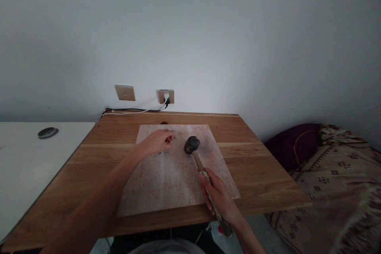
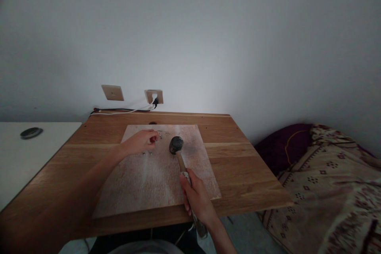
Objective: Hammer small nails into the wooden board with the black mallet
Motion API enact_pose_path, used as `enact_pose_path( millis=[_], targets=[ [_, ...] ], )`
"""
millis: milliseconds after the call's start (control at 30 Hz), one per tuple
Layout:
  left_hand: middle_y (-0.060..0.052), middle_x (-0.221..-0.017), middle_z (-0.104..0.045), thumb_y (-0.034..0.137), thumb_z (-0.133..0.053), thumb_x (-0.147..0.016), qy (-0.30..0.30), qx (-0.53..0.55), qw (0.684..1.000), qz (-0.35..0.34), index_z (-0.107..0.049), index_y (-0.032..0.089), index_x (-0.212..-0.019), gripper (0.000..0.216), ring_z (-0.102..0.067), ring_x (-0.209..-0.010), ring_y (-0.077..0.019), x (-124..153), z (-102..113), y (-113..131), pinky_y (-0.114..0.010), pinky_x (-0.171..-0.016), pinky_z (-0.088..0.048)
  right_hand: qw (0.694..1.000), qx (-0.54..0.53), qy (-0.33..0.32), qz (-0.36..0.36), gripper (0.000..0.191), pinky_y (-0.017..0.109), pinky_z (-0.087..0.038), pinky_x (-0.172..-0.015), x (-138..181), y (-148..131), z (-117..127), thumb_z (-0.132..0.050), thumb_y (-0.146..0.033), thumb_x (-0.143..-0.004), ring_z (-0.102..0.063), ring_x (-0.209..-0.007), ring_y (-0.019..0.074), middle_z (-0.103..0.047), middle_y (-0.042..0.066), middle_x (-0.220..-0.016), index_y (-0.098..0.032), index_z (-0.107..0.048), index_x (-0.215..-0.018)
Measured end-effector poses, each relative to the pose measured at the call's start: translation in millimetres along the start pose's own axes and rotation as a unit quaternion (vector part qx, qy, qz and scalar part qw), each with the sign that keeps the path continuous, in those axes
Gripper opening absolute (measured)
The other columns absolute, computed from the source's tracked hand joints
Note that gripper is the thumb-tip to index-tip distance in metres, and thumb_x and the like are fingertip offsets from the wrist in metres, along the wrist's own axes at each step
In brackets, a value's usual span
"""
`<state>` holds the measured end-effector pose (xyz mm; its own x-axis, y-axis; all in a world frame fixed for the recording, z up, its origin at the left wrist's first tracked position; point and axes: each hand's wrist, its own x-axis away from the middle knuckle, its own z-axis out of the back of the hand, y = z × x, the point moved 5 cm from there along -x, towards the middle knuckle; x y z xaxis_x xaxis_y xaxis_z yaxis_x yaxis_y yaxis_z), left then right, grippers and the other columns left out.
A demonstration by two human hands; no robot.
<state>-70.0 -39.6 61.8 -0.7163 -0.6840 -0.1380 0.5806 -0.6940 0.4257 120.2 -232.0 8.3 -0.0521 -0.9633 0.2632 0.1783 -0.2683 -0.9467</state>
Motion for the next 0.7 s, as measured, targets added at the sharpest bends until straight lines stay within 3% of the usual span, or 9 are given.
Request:
enact_pose_path(
  millis=[133,333,700],
  targets=[
    [-0.002,-0.086,-0.07,0.01,-0.061,-0.076,-0.011,0.059,0.998,-0.035,-0.068,0.019,-0.081,0.013,-0.065,-0.082,-0.0188,10,-6,13,-0.028,-0.079,-0.047,1.0,0.008,-0.002,-0.005,0.052,0.014,-0.032,-0.024,0,-2,0,-0.048,-0.074,-0.091,-0.039,-0.032,0.0044,-0.046,-0.011,-0.061,-0.022,-0.051,-0.09],
    [-0.006,-0.086,-0.071,0.006,-0.061,-0.075,-0.034,0.028,0.997,-0.055,-0.073,0.018,-0.079,0.018,-0.066,-0.089,-0.0229,18,-22,13,-0.033,-0.084,-0.049,1.0,0.003,0.005,-0.005,0.05,0.014,-0.03,-0.025,1,-1,0,-0.049,-0.073,-0.091,-0.04,-0.032,0.0046,-0.046,-0.011,-0.062,-0.023,-0.051,-0.093],
    [-0.004,-0.077,-0.067,0.006,-0.06,-0.077,-0.039,-0.005,0.997,-0.066,-0.068,0.02,-0.071,0.018,-0.064,-0.08,-0.0217,21,-18,24,-0.034,-0.08,-0.049,1.0,0.002,-0.009,0.012,0.049,0.013,-0.03,-0.025,0,0,0,-0.048,-0.071,-0.094,-0.04,-0.032,0.0042,-0.046,-0.011,-0.06,-0.023,-0.049,-0.087]
  ],
)
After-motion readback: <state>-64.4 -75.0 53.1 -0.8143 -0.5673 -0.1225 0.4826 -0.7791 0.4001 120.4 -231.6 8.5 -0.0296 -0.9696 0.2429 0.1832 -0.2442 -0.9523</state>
